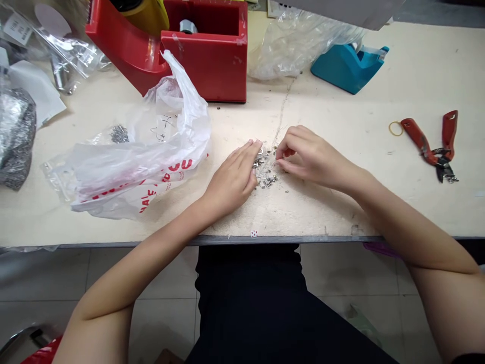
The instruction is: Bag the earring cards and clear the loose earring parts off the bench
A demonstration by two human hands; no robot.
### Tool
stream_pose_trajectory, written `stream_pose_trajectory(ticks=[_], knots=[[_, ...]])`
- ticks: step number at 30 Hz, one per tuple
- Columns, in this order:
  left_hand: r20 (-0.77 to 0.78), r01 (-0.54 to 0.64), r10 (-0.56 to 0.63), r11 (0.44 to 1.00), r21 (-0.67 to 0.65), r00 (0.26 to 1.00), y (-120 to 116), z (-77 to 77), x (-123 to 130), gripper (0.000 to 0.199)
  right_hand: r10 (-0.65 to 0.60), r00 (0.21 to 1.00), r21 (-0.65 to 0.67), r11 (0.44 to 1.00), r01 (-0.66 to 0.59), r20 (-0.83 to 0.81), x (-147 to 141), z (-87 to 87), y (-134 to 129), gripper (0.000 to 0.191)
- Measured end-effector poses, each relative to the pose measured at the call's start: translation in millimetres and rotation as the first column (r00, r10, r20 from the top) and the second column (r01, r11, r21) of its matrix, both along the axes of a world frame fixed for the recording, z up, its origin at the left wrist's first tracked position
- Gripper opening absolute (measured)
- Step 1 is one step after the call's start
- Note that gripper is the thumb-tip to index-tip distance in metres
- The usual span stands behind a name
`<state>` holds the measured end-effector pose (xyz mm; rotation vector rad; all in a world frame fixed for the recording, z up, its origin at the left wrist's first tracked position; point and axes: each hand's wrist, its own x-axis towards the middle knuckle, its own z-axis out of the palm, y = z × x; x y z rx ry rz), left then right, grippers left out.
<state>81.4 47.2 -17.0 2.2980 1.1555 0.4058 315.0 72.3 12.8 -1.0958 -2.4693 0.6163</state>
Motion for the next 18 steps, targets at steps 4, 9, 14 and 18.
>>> stream_pose_trajectory(ticks=[4, 9, 14, 18], knots=[[0.086, -0.020, 0.025, 0.997, -0.068, 0.996, -0.7, 1.8, -0.9, 0.057, 0.031, 0.999, -0.045, 0.998, -0.032, -0.019, -3.3, -7.1, -0.2, 0.004], [0.237, -0.009, 0.041, 0.991, -0.131, 0.971, -0.4, 0.7, -1.4, 0.053, -0.126, 0.989, -0.027, 0.992, 0.124, -0.076, 4.2, -0.5, 1.5, 0.019], [0.280, -0.006, 0.051, 0.987, -0.159, 0.959, -0.9, -0.3, -1.4, 0.051, -0.267, 0.960, -0.151, 0.956, 0.253, -0.080, 10.4, -5.6, -5.0, 0.025], [0.291, 0.006, 0.042, 0.987, -0.163, 0.956, -1.9, -0.3, -1.6, 0.050, -0.152, 0.988, -0.178, 0.973, 0.144, -0.029, 12.1, -11.6, -23.5, 0.032]])
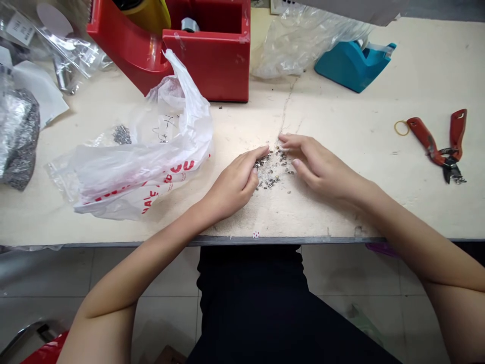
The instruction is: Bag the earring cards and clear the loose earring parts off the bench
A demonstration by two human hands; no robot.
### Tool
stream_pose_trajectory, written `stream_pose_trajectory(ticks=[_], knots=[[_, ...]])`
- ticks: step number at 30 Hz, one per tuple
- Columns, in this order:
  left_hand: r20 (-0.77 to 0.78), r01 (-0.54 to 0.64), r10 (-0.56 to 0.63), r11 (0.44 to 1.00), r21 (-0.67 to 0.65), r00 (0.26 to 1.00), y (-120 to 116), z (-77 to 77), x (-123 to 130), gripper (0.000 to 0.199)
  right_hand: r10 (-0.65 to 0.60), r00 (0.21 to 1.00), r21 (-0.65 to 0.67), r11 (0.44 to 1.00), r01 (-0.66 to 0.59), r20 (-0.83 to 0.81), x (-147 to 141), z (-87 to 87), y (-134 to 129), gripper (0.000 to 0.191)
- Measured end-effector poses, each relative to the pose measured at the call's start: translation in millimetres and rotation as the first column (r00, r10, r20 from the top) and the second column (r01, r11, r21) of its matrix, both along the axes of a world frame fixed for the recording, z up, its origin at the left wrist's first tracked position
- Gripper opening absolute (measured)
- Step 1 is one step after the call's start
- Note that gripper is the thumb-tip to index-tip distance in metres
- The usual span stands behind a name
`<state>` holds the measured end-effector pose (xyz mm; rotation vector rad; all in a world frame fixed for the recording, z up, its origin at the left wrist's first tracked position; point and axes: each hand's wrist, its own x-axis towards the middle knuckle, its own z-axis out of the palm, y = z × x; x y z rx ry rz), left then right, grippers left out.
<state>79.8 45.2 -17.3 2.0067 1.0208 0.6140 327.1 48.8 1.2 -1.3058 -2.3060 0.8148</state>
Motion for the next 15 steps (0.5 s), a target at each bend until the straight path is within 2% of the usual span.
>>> stream_pose_trajectory(ticks=[3, 5, 7, 10, 12, 15], knots=[[0.021, 0.009, -0.009, 1.000, -0.012, 1.000, 0.2, 1.4, -1.0, 0.048, 0.091, 0.996, -0.009, 0.996, -0.091, -0.023, 1.1, 3.5, -12.5, 0.030], [0.024, 0.004, -0.004, 1.000, -0.002, 1.000, 1.1, 2.4, -2.1, 0.047, 0.103, 0.994, 0.006, 0.995, -0.103, -0.035, 4.1, 6.6, -14.9, 0.031], [-0.023, -0.029, 0.030, 0.999, 0.040, 0.999, 2.4, 2.6, -3.2, 0.047, 0.044, 0.999, 0.040, 0.998, -0.044, -0.012, 8.3, 6.8, -13.1, 0.033], [-0.183, -0.075, 0.097, 0.989, 0.127, 0.978, 3.6, 1.7, -3.3, 0.052, -0.035, 0.997, 0.059, 0.998, 0.031, 0.070, 11.9, 1.0, -10.4, 0.034], [-0.296, -0.033, 0.078, 0.988, 0.154, 0.952, 3.3, 1.2, -2.0, 0.057, 0.001, 0.995, 0.054, 0.999, -0.006, 0.098, 10.3, -2.6, -13.1, 0.034], [-0.400, 0.092, -0.028, 0.986, 0.142, 0.916, 1.2, 2.3, 1.1, 0.064, 0.127, 0.991, 0.038, 0.991, -0.128, 0.048, 6.1, -1.5, -19.8, 0.036]])
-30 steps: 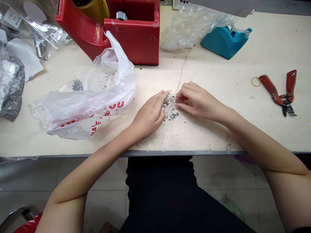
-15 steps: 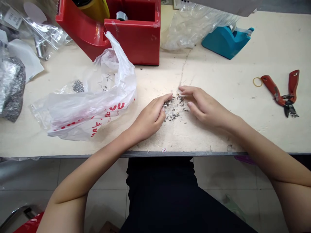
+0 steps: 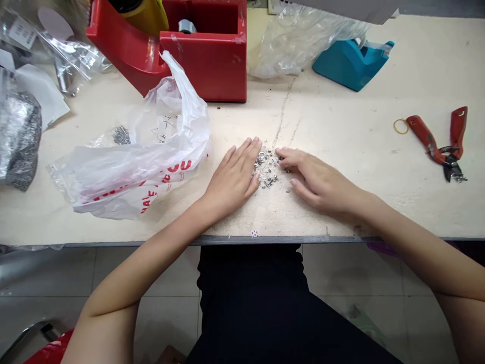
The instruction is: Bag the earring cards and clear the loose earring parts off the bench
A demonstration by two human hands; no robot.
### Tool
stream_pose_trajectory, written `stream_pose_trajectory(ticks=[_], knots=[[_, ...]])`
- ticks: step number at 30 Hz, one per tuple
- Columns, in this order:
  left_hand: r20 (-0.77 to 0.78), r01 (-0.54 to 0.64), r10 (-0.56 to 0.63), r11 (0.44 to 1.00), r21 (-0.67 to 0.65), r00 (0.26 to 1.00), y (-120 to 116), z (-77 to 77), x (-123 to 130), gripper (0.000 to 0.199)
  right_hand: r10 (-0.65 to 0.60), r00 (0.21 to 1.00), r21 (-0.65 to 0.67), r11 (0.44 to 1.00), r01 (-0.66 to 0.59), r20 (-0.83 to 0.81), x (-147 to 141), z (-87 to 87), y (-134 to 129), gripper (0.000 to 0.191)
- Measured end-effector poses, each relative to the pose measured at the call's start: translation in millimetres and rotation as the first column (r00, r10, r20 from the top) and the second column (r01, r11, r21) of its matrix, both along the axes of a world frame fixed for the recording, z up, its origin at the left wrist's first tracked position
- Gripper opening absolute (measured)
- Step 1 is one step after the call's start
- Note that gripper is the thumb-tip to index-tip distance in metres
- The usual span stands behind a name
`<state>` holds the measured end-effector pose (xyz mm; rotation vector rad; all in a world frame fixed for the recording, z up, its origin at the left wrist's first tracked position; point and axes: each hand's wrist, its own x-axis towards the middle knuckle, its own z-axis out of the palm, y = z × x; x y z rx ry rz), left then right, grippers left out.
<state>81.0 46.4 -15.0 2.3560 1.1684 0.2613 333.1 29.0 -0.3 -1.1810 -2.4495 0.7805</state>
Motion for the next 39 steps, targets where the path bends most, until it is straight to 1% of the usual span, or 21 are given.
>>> stream_pose_trajectory(ticks=[2, 3, 6, 8, 9, 11, 13, 14, 17, 19, 21, 24, 26, 28, 30, 32, 34, 36, 38, 39], knots=[[-0.007, 0.073, -0.074, 0.997, -0.012, 0.997, -1.7, 1.7, 1.3, 0.065, 0.031, 0.998, -0.016, 0.999, -0.032, -0.047, 0.1, 3.7, -0.5, 0.038], [0.006, 0.106, -0.106, 0.994, -0.019, 0.994, -2.3, 2.6, 1.5, 0.064, 0.009, 0.998, -0.012, 1.000, -0.010, -0.060, 1.4, 5.1, 1.1, 0.039], [0.092, 0.165, -0.162, 0.986, -0.027, 0.983, -2.5, 4.2, -0.3, 0.060, -0.127, 0.991, 0.027, 0.991, 0.128, -0.032, 6.9, 4.6, 9.0, 0.040], [0.152, 0.137, -0.135, 0.991, -0.003, 0.979, -1.1, 4.1, -2.7, 0.058, -0.162, 0.987, 0.041, 0.986, 0.162, 0.015, 7.7, 1.2, 11.0, 0.039], [0.174, 0.102, -0.103, 0.995, 0.016, 0.979, -0.1, 3.7, -3.9, 0.057, -0.146, 0.989, 0.042, 0.989, 0.145, 0.029, 6.6, -0.6, 10.2, 0.038], [0.191, 0.014, -0.024, 0.999, 0.051, 0.981, 2.1, 2.2, -5.6, 0.056, -0.062, 0.998, 0.047, 0.997, 0.061, 0.028, 2.3, -2.6, 6.8, 0.036], [0.180, -0.064, 0.051, 0.995, 0.072, 0.982, 3.6, -0.3, -6.2, 0.056, 0.024, 1.000, 0.072, 0.997, -0.024, 0.005, -3.1, -2.8, 6.0, 0.036], [0.168, -0.093, 0.079, 0.992, 0.079, 0.983, 3.8, -1.9, -6.0, 0.056, 0.045, 0.999, 0.088, 0.995, -0.044, -0.002, -5.5, -2.6, 8.0, 0.036], [0.117, -0.132, 0.119, 0.984, 0.116, 0.986, 2.5, -6.7, -5.1, 0.058, 0.018, 1.000, 0.103, 0.995, -0.018, -0.002, -11.3, -3.7, 24.3, 0.037], [0.088, -0.124, 0.112, 0.980, 0.155, 0.990, 0.6, -8.6, -5.6, 0.058, 0.015, 1.000, 0.079, 0.997, -0.015, 0.005, -14.7, -5.9, 37.2, 0.036], [0.072, -0.110, 0.098, 0.973, 0.202, 0.993, -1.4, -8.7, -7.3, 0.057, 0.037, 0.999, 0.078, 0.996, -0.036, -0.008, -18.4, -7.5, 44.9, 0.033], [0.063, -0.098, 0.084, 0.958, 0.270, 0.994, -4.2, -7.2, -9.6, 0.055, 0.053, 0.996, 0.101, 0.994, -0.045, -0.072, -22.7, -5.4, 43.4, 0.031], [0.079, -0.083, 0.062, 0.950, 0.299, 0.995, -6.5, -7.1, -9.1, 0.052, 0.046, 0.986, 0.053, 0.998, -0.038, -0.162, -23.3, -1.5, 38.0, 0.031], [0.109, -0.042, 0.009, 0.950, 0.309, 0.994, -9.7, -8.6, -6.4, 0.051, 0.014, 0.963, -0.016, 1.000, -0.019, -0.268, -21.8, 2.0, 34.1, 0.029], [0.144, 0.023, -0.070, 0.952, 0.305, 0.987, -13.3, -10.7, -2.4, 0.053, -0.033, 0.943, -0.031, 0.999, 0.024, -0.333, -19.2, 2.9, 33.5, 0.028], [0.173, 0.087, -0.142, 0.952, 0.294, 0.975, -16.2, -11.8, 1.2, 0.056, -0.063, 0.947, 0.005, 0.998, 0.068, -0.316, -16.5, 0.8, 35.0, 0.030], [0.190, 0.116, -0.176, 0.951, 0.287, 0.966, -17.4, -10.9, 3.0, 0.057, -0.044, 0.959, 0.041, 0.998, 0.057, -0.279, -14.4, -2.8, 36.2, 0.032], [0.193, 0.100, -0.163, 0.949, 0.300, 0.968, -16.6, -8.6, 2.8, 0.055, 0.010, 0.963, 0.058, 0.998, 0.006, -0.270, -12.7, -6.0, 35.9, 0.032], [0.179, 0.042, -0.105, 0.945, 0.323, 0.978, -14.6, -6.8, 1.2, 0.052, 0.043, 0.954, 0.051, 0.998, -0.029, -0.297, -10.8, -7.8, 34.6, 0.031], [0.160, 0.009, -0.065, 0.945, 0.327, 0.985, -13.5, -6.6, 0.4, 0.050, 0.032, 0.948, 0.034, 0.999, -0.022, -0.315, -9.5, -8.1, 34.0, 0.031]])
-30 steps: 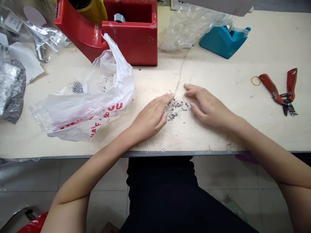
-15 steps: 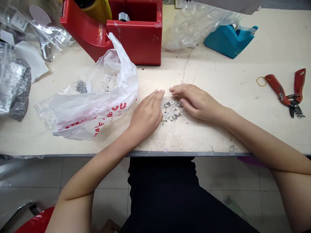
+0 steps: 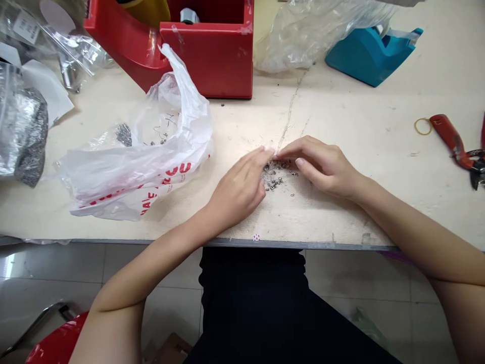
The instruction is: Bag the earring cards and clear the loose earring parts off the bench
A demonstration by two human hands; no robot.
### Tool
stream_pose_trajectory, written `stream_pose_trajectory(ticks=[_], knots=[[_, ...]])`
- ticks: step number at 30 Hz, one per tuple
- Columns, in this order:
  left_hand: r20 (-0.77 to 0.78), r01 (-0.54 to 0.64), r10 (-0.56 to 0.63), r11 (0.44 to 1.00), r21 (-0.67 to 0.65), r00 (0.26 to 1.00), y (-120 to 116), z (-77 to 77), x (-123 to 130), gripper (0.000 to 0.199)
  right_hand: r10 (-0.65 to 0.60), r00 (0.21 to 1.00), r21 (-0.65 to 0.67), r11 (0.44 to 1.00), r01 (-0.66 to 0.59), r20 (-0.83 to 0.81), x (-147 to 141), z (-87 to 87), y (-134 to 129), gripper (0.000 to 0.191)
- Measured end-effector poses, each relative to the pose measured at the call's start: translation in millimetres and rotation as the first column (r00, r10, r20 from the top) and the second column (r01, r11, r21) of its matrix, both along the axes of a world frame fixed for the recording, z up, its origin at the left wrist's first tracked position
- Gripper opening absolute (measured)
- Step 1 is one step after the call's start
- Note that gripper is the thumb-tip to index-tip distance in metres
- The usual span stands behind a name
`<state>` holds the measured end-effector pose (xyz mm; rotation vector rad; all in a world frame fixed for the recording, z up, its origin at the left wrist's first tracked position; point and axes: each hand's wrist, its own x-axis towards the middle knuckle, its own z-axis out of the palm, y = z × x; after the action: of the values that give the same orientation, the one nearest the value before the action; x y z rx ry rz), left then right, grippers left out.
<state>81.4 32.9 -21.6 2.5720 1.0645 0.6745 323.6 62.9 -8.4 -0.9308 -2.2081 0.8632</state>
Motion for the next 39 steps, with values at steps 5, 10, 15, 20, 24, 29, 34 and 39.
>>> stream_pose_trajectory(ticks=[5, 10, 15, 20, 24, 29, 34, 39], knots=[[-0.114, -0.012, 0.004, 0.998, -0.067, 0.994, 1.3, -3.3, -0.4, 0.051, -0.207, 0.978, -0.091, 0.974, 0.206, -0.002, 5.6, 0.8, -2.3, 0.029], [-0.019, 0.150, -0.154, 0.978, -0.146, 0.988, 2.0, -1.4, 0.2, 0.063, -0.134, 0.990, -0.169, 0.978, 0.125, -0.039, 1.3, 5.4, -10.2, 0.028], [-0.028, 0.124, -0.129, 0.981, -0.150, 0.991, 11.7, 5.7, 1.6, 0.056, -0.187, 0.971, -0.193, 0.969, 0.157, -0.149, 3.1, 9.7, -8.9, 0.026], [-0.214, 0.347, -0.336, 0.938, 0.012, 0.917, 21.9, 6.5, 21.2, 0.049, -0.357, 0.914, -0.105, 0.934, 0.343, -0.193, 11.9, 1.9, 4.6, 0.019], [-0.314, 0.417, -0.358, 0.897, 0.148, 0.879, 26.8, 7.7, 29.4, 0.043, -0.351, 0.920, -0.078, 0.936, 0.343, -0.172, 12.5, -6.4, 8.7, 0.025], [-0.324, 0.431, -0.334, 0.850, 0.302, 0.885, 28.3, 14.1, 20.5, 0.028, -0.336, 0.928, -0.052, 0.942, 0.332, -0.160, 10.3, -8.7, 8.3, 0.027], [-0.370, 0.451, -0.340, 0.850, 0.273, 0.865, 28.1, 23.4, 11.8, 0.022, -0.299, 0.941, -0.020, 0.954, 0.300, -0.156, 10.0, -7.6, 8.0, 0.024], [-0.415, 0.472, -0.369, 0.863, 0.179, 0.832, 31.1, 30.1, 3.9, 0.020, -0.317, 0.945, -0.034, 0.948, 0.315, -0.085, 10.3, -2.9, 6.6, 0.024]])
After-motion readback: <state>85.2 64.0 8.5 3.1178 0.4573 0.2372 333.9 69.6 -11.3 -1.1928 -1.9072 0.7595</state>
